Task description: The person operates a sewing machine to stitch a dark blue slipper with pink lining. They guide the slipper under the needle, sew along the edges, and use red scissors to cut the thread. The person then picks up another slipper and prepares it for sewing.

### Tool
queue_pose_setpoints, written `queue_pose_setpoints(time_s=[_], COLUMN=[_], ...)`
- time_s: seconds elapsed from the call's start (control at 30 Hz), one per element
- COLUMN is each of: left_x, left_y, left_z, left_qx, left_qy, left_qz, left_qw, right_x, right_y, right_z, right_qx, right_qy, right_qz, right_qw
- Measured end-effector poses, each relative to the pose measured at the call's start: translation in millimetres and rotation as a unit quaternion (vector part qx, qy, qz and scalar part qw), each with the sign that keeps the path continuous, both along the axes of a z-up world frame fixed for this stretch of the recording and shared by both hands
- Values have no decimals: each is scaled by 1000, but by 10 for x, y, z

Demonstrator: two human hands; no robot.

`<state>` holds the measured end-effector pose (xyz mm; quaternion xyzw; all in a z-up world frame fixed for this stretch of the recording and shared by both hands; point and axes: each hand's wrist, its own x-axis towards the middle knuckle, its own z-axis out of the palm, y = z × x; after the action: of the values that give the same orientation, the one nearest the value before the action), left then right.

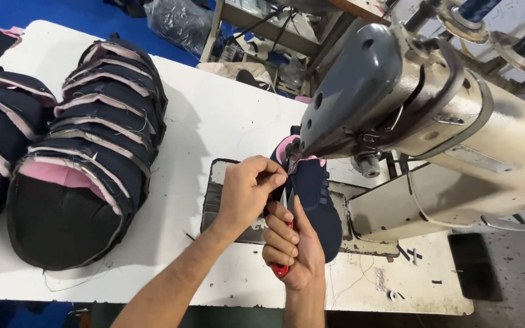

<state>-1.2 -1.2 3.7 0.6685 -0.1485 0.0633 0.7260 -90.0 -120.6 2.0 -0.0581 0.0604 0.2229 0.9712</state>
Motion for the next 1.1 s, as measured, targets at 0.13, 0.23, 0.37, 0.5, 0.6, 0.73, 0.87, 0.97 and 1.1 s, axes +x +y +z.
queue_pose_setpoints(time_s=[0.13,0.23,0.37,0.5,0.6,0.73,0.87,0.97,1.1], left_x=[-31,-41,-47,-60,-54,-53,-73,-58,-72], left_y=[6,8,20,15,11,37,82,35,-106], left_z=[7,-6,-5,-15,-39,-91,-60,-128,-193], left_qx=[-2,-6,-14,-11,-17,-10,32,26,-94], left_qy=[-31,-55,-68,-71,-85,-145,-276,-290,-124], left_qz=[10,9,7,12,17,26,45,49,31], left_qw=[999,998,998,997,996,989,959,955,987], right_x=[8,17,25,20,39,57,68,109,113], right_y=[49,90,116,101,99,111,115,117,116], right_z=[29,41,41,30,43,116,158,71,-23], right_qx=[-43,-62,-45,17,30,47,65,54,53], right_qy=[-3,1,28,24,15,24,73,71,50], right_qz=[-22,-45,-72,-66,-59,-59,-56,-62,-46], right_qw=[999,997,996,997,998,997,994,994,996])
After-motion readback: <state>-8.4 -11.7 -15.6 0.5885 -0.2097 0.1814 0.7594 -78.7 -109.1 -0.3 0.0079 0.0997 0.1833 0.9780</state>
